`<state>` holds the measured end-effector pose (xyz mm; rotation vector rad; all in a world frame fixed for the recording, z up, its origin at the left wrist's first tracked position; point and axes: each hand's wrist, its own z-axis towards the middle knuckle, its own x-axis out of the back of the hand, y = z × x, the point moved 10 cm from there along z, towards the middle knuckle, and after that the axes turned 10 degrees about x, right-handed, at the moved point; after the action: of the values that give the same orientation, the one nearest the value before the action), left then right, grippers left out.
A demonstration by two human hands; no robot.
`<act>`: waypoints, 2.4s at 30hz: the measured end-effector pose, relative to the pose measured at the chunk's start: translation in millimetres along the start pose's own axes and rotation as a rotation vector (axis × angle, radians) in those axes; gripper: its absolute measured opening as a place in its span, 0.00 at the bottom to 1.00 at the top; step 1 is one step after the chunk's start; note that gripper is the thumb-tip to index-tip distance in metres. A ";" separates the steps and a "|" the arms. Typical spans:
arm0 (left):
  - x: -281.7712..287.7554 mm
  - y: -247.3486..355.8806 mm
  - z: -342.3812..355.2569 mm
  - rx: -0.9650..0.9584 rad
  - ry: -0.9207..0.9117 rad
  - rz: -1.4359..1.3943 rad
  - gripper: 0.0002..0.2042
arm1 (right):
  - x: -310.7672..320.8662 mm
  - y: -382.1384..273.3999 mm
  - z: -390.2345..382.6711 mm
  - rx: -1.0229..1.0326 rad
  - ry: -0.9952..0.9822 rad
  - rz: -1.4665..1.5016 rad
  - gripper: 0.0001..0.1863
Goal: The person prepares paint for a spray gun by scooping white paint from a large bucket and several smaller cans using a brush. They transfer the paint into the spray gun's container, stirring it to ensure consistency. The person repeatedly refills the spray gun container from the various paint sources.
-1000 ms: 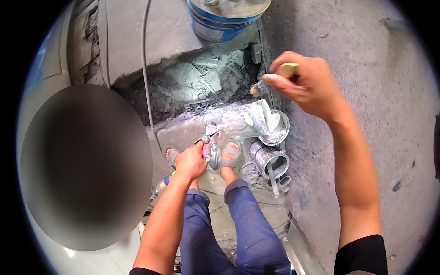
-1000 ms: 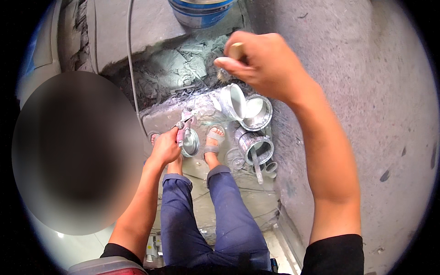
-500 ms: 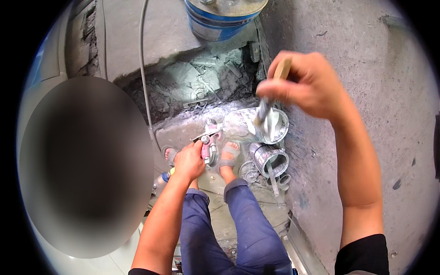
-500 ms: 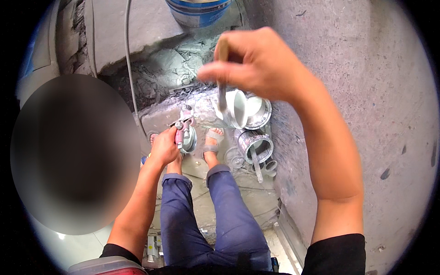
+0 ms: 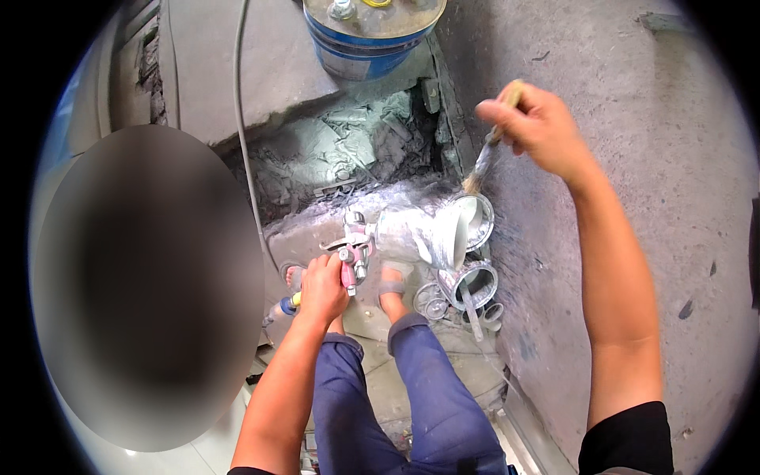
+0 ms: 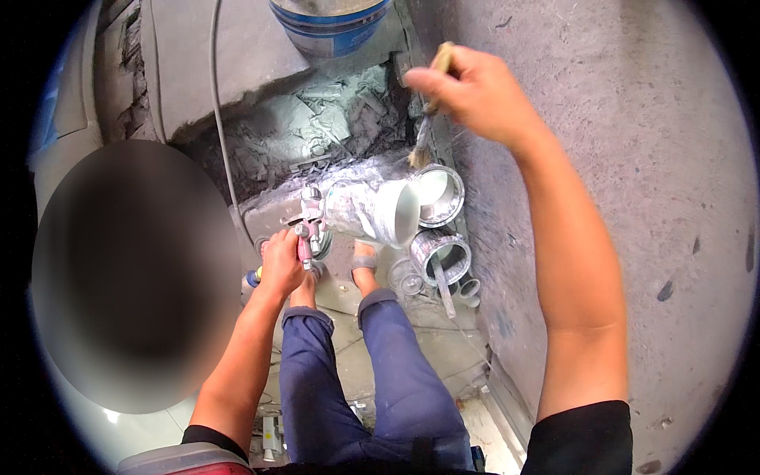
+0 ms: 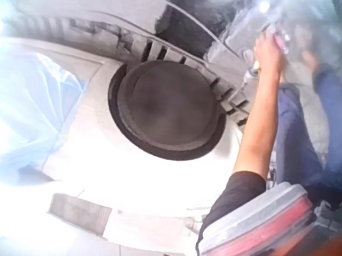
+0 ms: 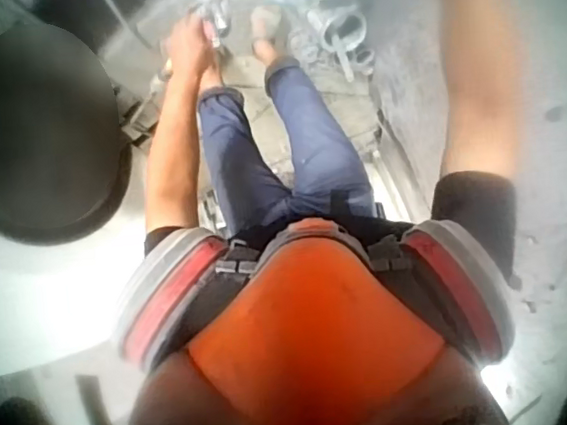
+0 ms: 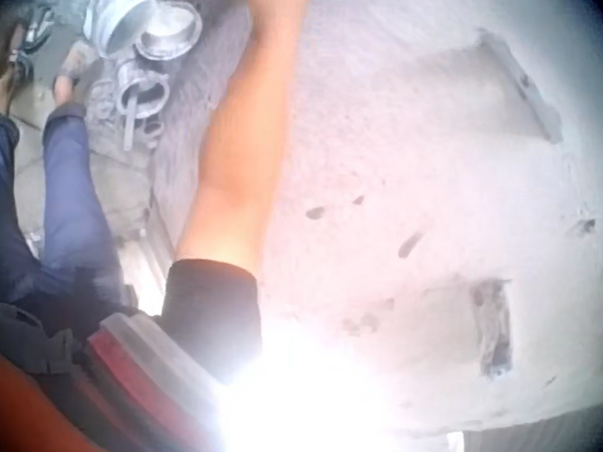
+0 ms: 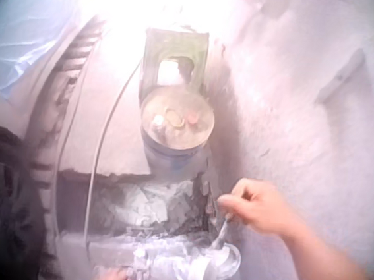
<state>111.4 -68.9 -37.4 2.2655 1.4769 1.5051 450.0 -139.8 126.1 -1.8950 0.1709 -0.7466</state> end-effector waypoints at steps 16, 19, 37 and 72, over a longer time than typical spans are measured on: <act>9.7 0.1 2.7 -0.127 0.025 -0.214 0.09 | -6.5 54.3 -39.4 -0.273 0.184 0.350 0.17; 12.6 -1.8 4.3 -0.149 -0.032 -0.264 0.08 | 21.7 103.3 -78.1 -0.429 0.330 0.397 0.17; -24.7 -30.9 -2.7 0.225 -0.819 -0.650 0.06 | -21.5 94.5 -69.5 -0.196 0.455 0.933 0.13; -18.3 -50.0 -25.2 0.612 -0.322 -0.696 0.05 | -65.7 -37.3 -124.9 0.492 0.440 -0.305 0.10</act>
<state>57.8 -65.8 -61.7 1.7393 2.4625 0.5128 319.0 -191.9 163.7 -1.2837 -0.0327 -1.2816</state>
